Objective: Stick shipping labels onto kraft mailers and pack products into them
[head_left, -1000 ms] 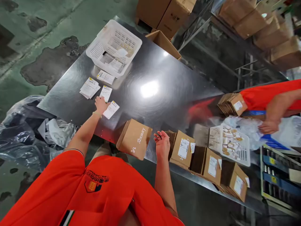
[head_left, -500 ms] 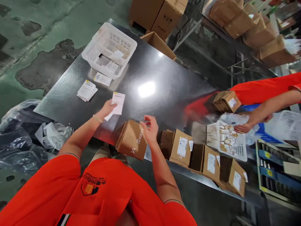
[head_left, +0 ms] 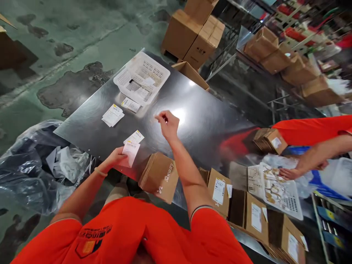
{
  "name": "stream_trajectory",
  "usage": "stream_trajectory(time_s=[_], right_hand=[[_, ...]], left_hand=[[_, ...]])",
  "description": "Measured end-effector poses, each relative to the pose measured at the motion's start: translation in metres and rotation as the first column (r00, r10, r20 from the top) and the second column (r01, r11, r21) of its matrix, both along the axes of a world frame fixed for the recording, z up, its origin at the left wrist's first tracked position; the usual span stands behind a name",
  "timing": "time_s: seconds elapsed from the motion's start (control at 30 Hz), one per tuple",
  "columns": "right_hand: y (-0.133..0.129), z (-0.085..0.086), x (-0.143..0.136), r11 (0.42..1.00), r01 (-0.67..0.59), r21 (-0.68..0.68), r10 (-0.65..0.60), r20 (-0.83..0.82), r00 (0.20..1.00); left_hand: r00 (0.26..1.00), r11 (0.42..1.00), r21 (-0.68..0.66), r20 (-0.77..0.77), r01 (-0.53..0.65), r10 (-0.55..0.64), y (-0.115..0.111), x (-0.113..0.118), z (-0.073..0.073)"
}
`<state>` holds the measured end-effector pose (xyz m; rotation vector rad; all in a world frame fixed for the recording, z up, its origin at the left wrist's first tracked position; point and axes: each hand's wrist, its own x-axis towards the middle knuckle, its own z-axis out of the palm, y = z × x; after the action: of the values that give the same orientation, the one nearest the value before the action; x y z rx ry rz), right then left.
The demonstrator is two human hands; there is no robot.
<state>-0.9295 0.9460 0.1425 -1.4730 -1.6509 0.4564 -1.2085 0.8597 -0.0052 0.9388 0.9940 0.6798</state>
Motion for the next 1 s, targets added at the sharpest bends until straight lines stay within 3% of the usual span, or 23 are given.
stream_trajectory(time_s=[0.07,0.17,0.23,0.27,0.33,0.4,0.43,0.5,0.57,0.63,0.7,0.8,0.9,1.0], right_hand=[[0.070,0.033,0.002,0.994,0.053,0.099,-0.055,0.019,0.998],[0.171,0.079,0.010,0.983,0.177,0.052,-0.181,0.075,0.981],[0.206,0.094,0.019,0.974,0.221,0.039,-0.224,0.116,0.968],[0.208,0.095,0.022,0.974,0.221,0.041,-0.224,0.132,0.966],[0.179,0.084,0.022,0.987,0.160,0.024,-0.161,0.128,0.979],[0.117,0.062,0.013,0.995,0.021,-0.098,-0.013,0.074,0.997],[0.079,0.048,0.006,0.968,-0.074,-0.240,0.086,0.039,0.996],[0.008,0.019,-0.009,0.871,-0.155,-0.466,0.167,-0.016,0.986],[-0.047,-0.006,-0.020,0.789,-0.151,-0.595,0.120,-0.092,0.989],[-0.079,-0.022,-0.023,0.776,-0.107,-0.622,0.001,-0.169,0.986],[-0.096,-0.028,-0.017,0.812,-0.054,-0.581,-0.107,-0.238,0.965],[-0.117,-0.024,-0.002,0.869,0.011,-0.494,-0.186,-0.306,0.934],[-0.148,-0.014,0.010,0.912,0.052,-0.406,-0.205,-0.345,0.916],[-0.191,-0.011,0.007,0.942,0.037,-0.334,-0.161,-0.354,0.921]], left_hand=[[0.996,0.990,-0.136,0.074,-0.037,0.048,-0.008,-0.011,-0.008],[0.990,0.971,-0.224,0.094,-0.080,0.103,-0.016,-0.019,-0.010],[0.986,0.959,-0.264,0.106,-0.100,0.131,-0.016,-0.021,-0.009],[0.983,0.957,-0.268,0.109,-0.114,0.147,-0.015,-0.020,-0.008],[0.975,0.951,-0.272,0.118,-0.149,0.187,-0.013,-0.017,-0.006],[0.968,0.953,-0.245,0.128,-0.180,0.216,-0.009,-0.009,0.001],[0.966,0.958,-0.213,0.129,-0.194,0.224,-0.007,-0.003,0.007],[0.966,0.970,-0.128,0.130,-0.205,0.222,-0.003,0.012,0.023],[0.974,0.982,-0.044,0.125,-0.184,0.188,-0.002,0.029,0.044],[0.984,0.990,0.011,0.112,-0.142,0.140,-0.005,0.044,0.063],[0.990,0.992,0.051,0.092,-0.115,0.110,-0.010,0.056,0.077],[0.988,0.990,0.038,0.074,-0.138,0.135,-0.021,0.063,0.083],[0.986,0.981,-0.114,0.043,-0.158,0.164,-0.037,0.049,0.077],[0.994,0.967,-0.230,-0.049,-0.107,0.098,-0.068,0.019,0.064]])
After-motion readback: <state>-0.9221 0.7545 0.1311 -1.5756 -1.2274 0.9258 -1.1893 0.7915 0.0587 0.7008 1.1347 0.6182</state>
